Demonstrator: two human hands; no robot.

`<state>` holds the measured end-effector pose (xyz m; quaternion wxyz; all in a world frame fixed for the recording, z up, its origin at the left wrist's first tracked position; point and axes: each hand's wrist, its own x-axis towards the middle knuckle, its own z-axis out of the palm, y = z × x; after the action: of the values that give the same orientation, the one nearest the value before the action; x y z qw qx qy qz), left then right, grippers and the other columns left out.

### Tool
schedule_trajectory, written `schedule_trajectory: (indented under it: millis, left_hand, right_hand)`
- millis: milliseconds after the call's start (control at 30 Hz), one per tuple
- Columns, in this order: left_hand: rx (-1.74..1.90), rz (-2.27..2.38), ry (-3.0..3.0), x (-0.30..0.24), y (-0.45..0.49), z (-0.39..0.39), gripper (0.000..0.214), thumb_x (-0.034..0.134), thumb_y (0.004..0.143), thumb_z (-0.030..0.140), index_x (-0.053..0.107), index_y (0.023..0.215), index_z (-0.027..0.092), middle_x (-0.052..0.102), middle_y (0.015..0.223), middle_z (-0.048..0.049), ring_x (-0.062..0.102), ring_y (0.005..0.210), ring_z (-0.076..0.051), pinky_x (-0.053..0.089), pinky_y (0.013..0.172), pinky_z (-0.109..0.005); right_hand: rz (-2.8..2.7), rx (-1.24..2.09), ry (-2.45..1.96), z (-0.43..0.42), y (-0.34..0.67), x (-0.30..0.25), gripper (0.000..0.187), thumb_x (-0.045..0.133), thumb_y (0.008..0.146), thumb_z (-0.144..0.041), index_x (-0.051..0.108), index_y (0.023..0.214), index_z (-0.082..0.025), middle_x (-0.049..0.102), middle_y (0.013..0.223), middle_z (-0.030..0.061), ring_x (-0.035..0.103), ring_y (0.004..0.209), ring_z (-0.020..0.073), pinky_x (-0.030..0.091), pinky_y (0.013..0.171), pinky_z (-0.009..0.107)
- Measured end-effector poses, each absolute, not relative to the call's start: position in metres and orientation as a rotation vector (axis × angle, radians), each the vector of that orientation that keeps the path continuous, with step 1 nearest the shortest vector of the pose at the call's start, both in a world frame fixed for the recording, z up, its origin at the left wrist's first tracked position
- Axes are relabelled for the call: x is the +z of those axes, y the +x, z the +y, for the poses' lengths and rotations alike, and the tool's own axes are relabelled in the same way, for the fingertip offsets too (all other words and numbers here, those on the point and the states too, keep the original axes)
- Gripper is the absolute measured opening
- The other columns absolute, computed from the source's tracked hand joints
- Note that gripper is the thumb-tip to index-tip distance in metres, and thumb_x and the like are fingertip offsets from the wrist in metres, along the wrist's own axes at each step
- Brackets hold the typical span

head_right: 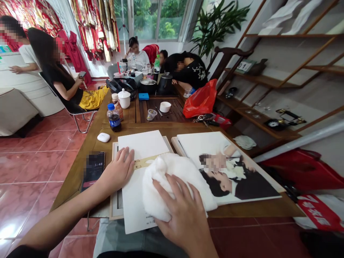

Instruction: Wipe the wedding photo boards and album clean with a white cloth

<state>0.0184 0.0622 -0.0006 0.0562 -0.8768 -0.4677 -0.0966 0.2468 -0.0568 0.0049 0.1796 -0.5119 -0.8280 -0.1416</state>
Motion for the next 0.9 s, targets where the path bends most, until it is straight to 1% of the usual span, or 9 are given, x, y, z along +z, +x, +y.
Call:
schedule_trajectory:
  millis: [100,267,400,500,633,733,833,900]
  left_hand:
    - [-0.293,-1.429,-2.67,0.0,0.019,0.062,0.049,0.029,0.106,0.031,0.042,0.145,0.003,0.048,0.147,-0.0264,0.043,0.141,-0.037,0.05,0.103,-0.049]
    - [-0.287,-1.437,-2.695,-0.001,0.018,0.063,0.05,0.028,0.106,0.03,0.041,0.146,0.002,0.047,0.148,-0.0269,0.042,0.142,-0.038,0.05,0.105,-0.049]
    - [-0.297,-1.453,-2.706,-0.002,0.017,0.064,0.048,0.027,0.107,0.031,0.04,0.147,0.006,0.046,0.15,-0.0238,0.04,0.144,-0.036,0.05,0.105,-0.048]
    - [-0.311,-1.469,-2.702,-0.003,0.017,0.064,0.046,0.029,0.107,0.031,0.041,0.146,0.009,0.047,0.15,-0.0223,0.039,0.145,-0.034,0.048,0.107,-0.047]
    - [-0.343,-1.462,-2.698,-0.005,0.018,0.064,0.047,0.03,0.107,0.031,0.042,0.145,0.006,0.047,0.148,-0.0245,0.039,0.145,-0.035,0.047,0.108,-0.05]
    - [-0.355,-1.435,-2.691,-0.006,0.018,0.063,0.048,0.028,0.106,0.031,0.041,0.145,0.005,0.047,0.148,-0.0261,0.04,0.144,-0.037,0.048,0.106,-0.053]
    - [-0.337,-1.436,-2.681,-0.005,0.018,0.063,0.05,0.028,0.106,0.031,0.042,0.145,0.003,0.047,0.147,-0.0267,0.041,0.142,-0.038,0.049,0.104,-0.052]
    - [-0.3,-1.444,-2.681,-0.003,0.019,0.062,0.05,0.028,0.106,0.031,0.042,0.145,0.002,0.047,0.147,-0.0269,0.042,0.141,-0.038,0.05,0.103,-0.05]
  right_hand:
    - [-2.344,-0.428,-1.458,-0.054,0.25,0.004,0.065,0.064,0.076,-0.037,0.057,0.138,-0.02,0.053,0.139,0.0185,0.052,0.122,0.0385,0.034,0.098,0.051]
    - [-2.38,-0.345,-1.429,-0.052,0.231,0.01,0.069,0.064,0.074,-0.04,0.055,0.141,-0.024,0.054,0.141,0.0166,0.05,0.123,0.0388,0.03,0.1,0.053]
    - [-2.402,-0.218,-1.391,-0.051,0.211,0.017,0.071,0.065,0.071,-0.037,0.055,0.14,-0.025,0.056,0.141,0.0156,0.048,0.127,0.0378,0.026,0.105,0.054]
    - [-2.414,-0.154,-1.381,-0.05,0.208,0.02,0.072,0.065,0.07,-0.035,0.054,0.141,-0.027,0.056,0.14,0.014,0.048,0.127,0.0364,0.025,0.105,0.053]
    - [-2.418,-0.18,-1.396,-0.045,0.223,0.017,0.07,0.067,0.074,-0.041,0.054,0.141,-0.026,0.056,0.141,0.0145,0.05,0.125,0.0362,0.029,0.102,0.052]
    - [-2.394,-0.27,-1.45,-0.039,0.24,0.013,0.066,0.063,0.08,-0.041,0.052,0.143,-0.024,0.056,0.141,0.0155,0.052,0.124,0.0355,0.035,0.097,0.051]
    - [-2.299,-0.362,-1.574,-0.034,0.252,0.011,0.057,0.056,0.087,-0.038,0.053,0.142,-0.023,0.058,0.137,0.0154,0.054,0.121,0.0342,0.039,0.094,0.05]
    - [-2.264,-0.386,-1.617,-0.032,0.255,0.011,0.055,0.054,0.088,-0.036,0.054,0.141,-0.022,0.059,0.136,0.0152,0.055,0.12,0.034,0.04,0.093,0.05]
